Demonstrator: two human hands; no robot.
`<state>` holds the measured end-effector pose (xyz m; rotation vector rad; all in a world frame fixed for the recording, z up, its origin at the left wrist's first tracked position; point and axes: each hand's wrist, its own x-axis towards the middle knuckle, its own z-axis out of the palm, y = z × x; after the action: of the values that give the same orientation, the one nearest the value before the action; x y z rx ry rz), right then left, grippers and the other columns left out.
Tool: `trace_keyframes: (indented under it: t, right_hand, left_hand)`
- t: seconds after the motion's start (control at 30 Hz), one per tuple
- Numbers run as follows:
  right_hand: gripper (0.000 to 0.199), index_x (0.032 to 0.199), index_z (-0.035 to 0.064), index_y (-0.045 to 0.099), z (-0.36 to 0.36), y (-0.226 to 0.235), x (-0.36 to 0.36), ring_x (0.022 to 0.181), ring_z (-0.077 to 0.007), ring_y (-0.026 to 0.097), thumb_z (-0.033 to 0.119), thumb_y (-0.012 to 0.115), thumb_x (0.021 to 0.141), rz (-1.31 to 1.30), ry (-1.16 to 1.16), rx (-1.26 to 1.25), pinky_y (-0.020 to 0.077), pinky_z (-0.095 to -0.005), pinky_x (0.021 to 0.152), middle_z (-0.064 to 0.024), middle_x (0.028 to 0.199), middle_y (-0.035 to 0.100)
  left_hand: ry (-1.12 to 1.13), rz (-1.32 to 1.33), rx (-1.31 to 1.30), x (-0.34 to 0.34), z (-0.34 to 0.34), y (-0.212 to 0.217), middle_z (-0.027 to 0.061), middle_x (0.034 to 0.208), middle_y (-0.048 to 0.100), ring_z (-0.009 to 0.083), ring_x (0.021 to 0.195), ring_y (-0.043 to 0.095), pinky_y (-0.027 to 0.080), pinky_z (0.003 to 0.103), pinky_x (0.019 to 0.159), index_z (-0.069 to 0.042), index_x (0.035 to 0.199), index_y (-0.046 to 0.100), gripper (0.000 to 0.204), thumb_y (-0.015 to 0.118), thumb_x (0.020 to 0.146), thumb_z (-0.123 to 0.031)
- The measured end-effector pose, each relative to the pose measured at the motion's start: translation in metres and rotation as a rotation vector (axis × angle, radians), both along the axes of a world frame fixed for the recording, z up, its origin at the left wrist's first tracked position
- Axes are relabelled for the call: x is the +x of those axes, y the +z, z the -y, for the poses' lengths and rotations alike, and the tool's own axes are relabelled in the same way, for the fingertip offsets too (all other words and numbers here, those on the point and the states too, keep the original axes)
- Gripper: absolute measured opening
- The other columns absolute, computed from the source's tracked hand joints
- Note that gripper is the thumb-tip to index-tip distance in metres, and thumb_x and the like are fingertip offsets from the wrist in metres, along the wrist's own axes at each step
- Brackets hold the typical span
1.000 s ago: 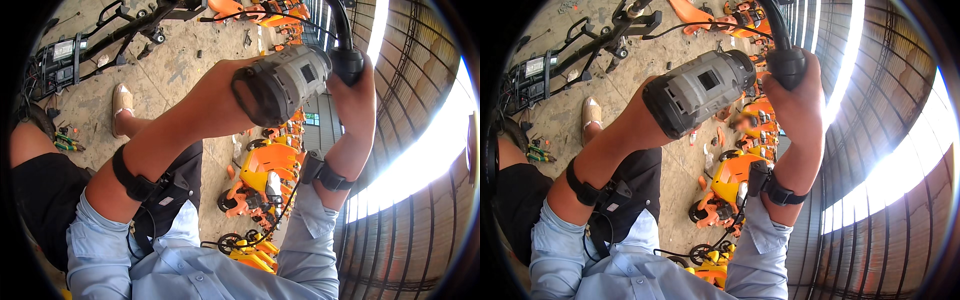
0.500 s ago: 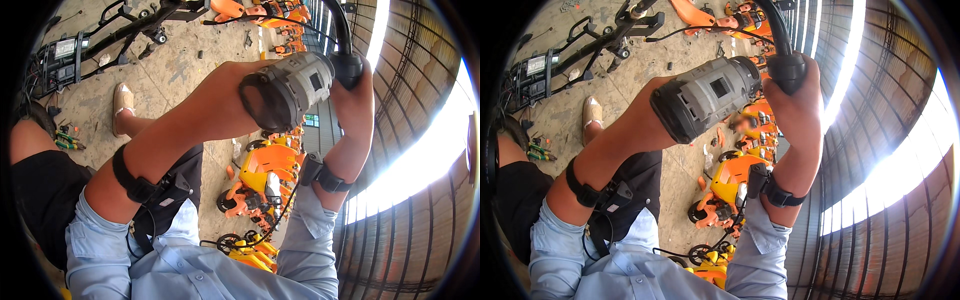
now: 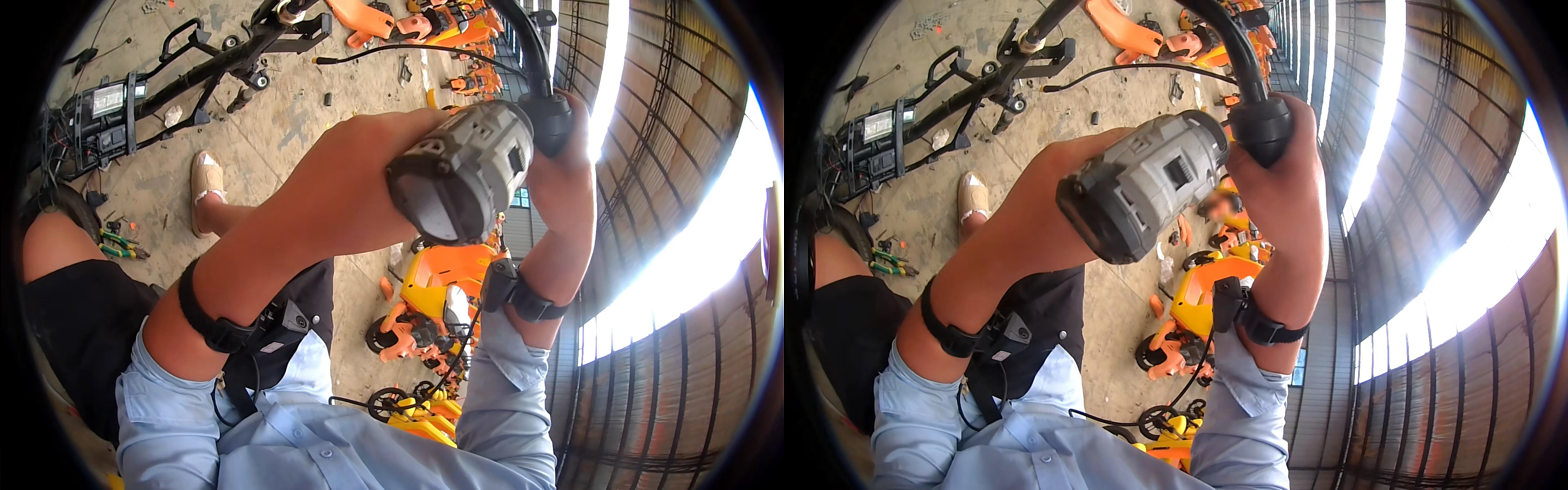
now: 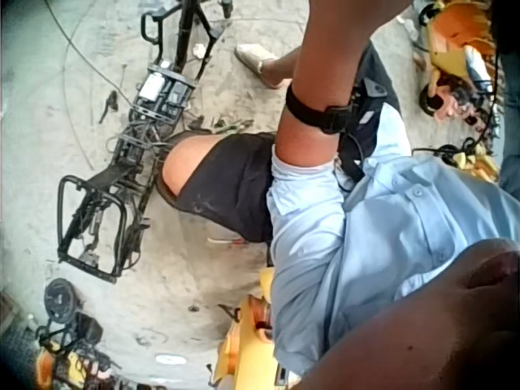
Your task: The person attaches a handle and a light fixture to a scooter frame using a power drill and hand-tightens components.
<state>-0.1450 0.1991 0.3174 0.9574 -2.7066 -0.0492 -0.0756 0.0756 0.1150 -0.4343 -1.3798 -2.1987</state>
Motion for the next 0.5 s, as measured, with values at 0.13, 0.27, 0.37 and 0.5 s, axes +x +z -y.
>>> trace_keyframes:
  t: [0.13, 0.27, 0.37, 0.5]
  right_hand:
    - [0.054, 0.132, 0.0083, 0.049, 0.006, -0.002, 0.007, 0.076, -0.0196, 0.066, 0.006, 0.07, 0.083, 0.117, -0.092, -0.12, 0.0538, -0.0349, 0.069, -0.01, 0.092, 0.066]
    - [0.054, 0.132, 0.008, 0.047, 0.004, 0.001, 0.005, 0.076, -0.0228, 0.064, 0.006, 0.068, 0.082, 0.08, -0.086, -0.057, 0.0526, -0.0369, 0.069, -0.0118, 0.091, 0.065]
    - [0.055, 0.132, 0.0076, 0.047, 0.0, 0.0, 0.005, 0.076, -0.0245, 0.063, 0.006, 0.069, 0.081, 0.058, -0.059, -0.042, 0.0525, -0.0377, 0.07, -0.0132, 0.091, 0.065]
    - [0.057, 0.132, 0.0079, 0.046, -0.002, 0.0, 0.005, 0.077, -0.0259, 0.063, 0.008, 0.07, 0.08, 0.072, -0.068, -0.058, 0.0526, -0.0386, 0.072, -0.0142, 0.093, 0.066]
  left_hand:
    - [0.057, -0.03, -0.1, -0.004, 0.005, -0.002, 0.013, 0.1, 0.075, 0.0243, 0.088, 0.073, 0.056, 0.032, 0.082, -0.001, 0.125, 0.063, 0.057, 0.083, 0.072, -0.01]
    - [0.057, -0.078, 0.002, -0.009, -0.005, -0.005, 0.0144, 0.1, 0.074, 0.0262, 0.088, 0.073, 0.056, 0.033, 0.082, -0.001, 0.124, 0.064, 0.054, 0.081, 0.073, -0.009]
    - [0.13, -0.074, -0.026, -0.008, -0.006, -0.006, 0.0155, 0.093, 0.073, 0.0367, 0.09, 0.071, 0.056, 0.037, 0.077, -0.008, 0.118, 0.067, 0.049, 0.083, 0.073, -0.018]
    - [0.041, -0.063, -0.027, -0.008, -0.002, -0.005, 0.0159, 0.095, 0.074, 0.0361, 0.09, 0.072, 0.056, 0.037, 0.078, -0.008, 0.119, 0.067, 0.05, 0.084, 0.073, -0.019]
